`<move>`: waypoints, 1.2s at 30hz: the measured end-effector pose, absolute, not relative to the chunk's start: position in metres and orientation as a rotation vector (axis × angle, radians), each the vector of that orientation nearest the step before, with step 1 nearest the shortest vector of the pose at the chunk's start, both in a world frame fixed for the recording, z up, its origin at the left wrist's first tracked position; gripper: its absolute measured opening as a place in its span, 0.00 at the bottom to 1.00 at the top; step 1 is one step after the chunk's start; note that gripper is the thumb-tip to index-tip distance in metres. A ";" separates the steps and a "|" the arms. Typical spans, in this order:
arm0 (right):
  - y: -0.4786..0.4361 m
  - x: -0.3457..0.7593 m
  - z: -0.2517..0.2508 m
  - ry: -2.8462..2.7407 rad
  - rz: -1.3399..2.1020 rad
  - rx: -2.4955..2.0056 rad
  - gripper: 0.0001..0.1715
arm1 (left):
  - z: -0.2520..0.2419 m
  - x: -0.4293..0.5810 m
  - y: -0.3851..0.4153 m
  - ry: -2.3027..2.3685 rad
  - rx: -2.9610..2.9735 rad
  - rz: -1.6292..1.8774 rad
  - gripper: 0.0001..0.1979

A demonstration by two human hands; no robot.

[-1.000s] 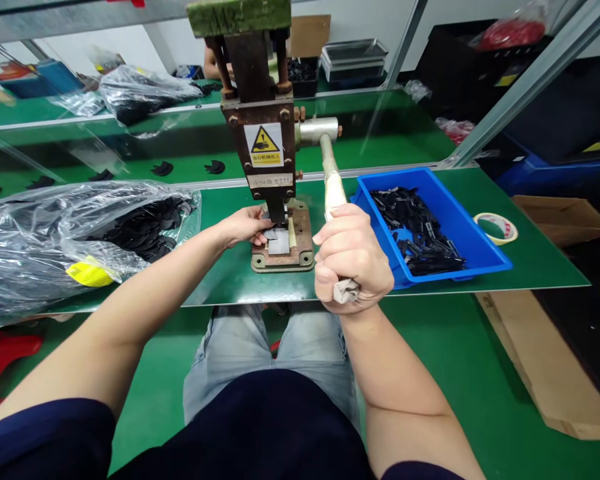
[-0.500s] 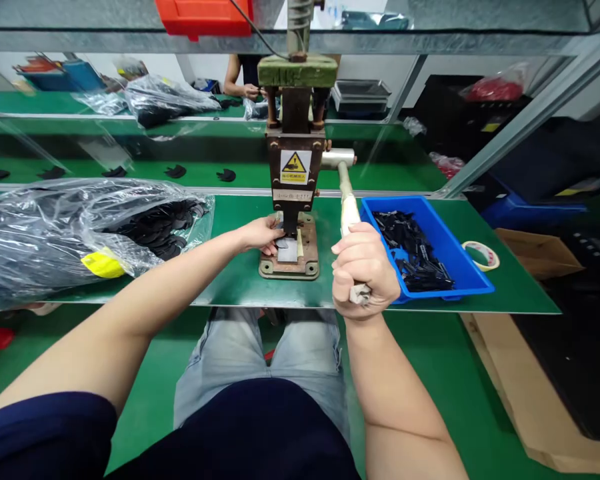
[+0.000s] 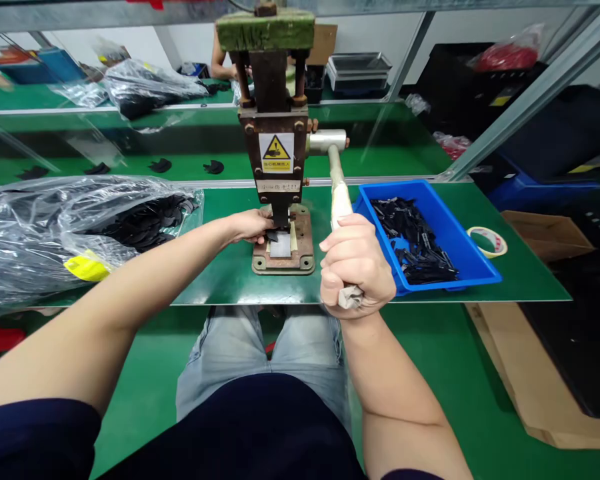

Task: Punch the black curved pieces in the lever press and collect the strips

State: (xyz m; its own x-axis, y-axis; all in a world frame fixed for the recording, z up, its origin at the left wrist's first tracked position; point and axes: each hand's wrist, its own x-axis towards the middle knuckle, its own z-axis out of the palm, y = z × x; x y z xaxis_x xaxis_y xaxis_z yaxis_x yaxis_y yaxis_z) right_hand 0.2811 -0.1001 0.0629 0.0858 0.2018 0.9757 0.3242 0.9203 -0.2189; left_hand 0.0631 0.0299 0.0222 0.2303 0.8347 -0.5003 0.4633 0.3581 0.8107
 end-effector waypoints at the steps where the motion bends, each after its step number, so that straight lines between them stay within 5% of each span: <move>1: -0.100 0.281 0.063 -1.501 -0.100 -0.442 0.16 | 0.023 0.064 0.030 1.415 1.261 0.363 0.13; 13: -0.097 0.283 0.064 -1.504 -0.095 -0.405 0.16 | 0.012 0.062 -0.004 1.275 1.235 0.644 0.14; 18: -0.080 0.282 0.056 -1.381 -0.124 -0.337 0.26 | 0.022 -0.005 -0.023 1.216 1.603 0.659 0.12; 24: -0.068 0.275 0.052 -1.257 -0.135 -0.263 0.33 | 0.036 -0.159 -0.018 2.053 2.213 0.021 0.18; 28: -0.067 0.273 0.054 -1.258 -0.159 -0.250 0.33 | 0.031 -0.205 -0.004 2.047 2.188 -0.497 0.30; 36: -0.073 0.277 0.054 -1.319 -0.124 -0.304 0.32 | 0.017 -0.206 0.027 1.952 2.253 -0.638 0.32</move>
